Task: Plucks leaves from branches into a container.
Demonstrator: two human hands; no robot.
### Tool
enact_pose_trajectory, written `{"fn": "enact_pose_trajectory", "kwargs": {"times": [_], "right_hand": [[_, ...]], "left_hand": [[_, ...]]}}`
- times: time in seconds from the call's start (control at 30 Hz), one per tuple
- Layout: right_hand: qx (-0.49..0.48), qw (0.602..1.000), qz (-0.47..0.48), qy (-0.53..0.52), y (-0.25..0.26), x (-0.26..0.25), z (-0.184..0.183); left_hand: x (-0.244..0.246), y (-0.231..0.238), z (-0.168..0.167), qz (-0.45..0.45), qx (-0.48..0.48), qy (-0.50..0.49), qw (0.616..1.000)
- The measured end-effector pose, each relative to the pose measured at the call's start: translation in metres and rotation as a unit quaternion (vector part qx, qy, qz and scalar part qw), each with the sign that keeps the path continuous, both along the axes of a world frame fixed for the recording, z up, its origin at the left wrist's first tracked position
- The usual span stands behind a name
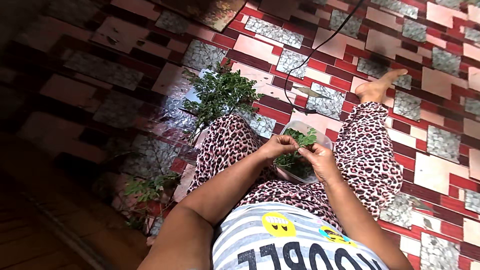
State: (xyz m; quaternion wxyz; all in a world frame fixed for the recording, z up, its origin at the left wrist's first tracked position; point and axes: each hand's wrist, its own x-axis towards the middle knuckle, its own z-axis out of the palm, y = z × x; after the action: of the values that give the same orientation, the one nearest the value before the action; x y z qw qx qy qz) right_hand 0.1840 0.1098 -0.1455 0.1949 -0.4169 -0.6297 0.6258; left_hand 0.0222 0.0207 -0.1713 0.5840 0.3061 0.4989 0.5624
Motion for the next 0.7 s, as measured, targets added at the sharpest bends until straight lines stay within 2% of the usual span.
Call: {"fn": "enact_pose_trajectory", "kwargs": {"times": [0.13,0.27,0.47,0.6,0.7], "right_hand": [[0.055,0.998,0.002,-0.007,0.003,0.002,-0.006],[0.071,0.997,0.015,-0.013,0.007,0.005,-0.004],[0.015,1.000,0.025,-0.005,0.011,0.011,0.002],[-0.015,0.994,0.079,-0.078,0.016,0.015,0.010],[-0.029,0.992,0.090,-0.082,0.019,0.017,0.008]], "left_hand": [[0.001,0.000,0.001,0.000,0.001,0.005,1.000],[0.001,-0.001,0.001,-0.002,-0.002,0.011,1.000],[0.000,-0.001,0.003,0.015,-0.033,-0.010,0.999],[0.000,-0.001,0.005,0.018,-0.015,-0.006,1.000],[0.000,-0.003,-0.001,0.013,-0.005,0.008,1.000]]}}
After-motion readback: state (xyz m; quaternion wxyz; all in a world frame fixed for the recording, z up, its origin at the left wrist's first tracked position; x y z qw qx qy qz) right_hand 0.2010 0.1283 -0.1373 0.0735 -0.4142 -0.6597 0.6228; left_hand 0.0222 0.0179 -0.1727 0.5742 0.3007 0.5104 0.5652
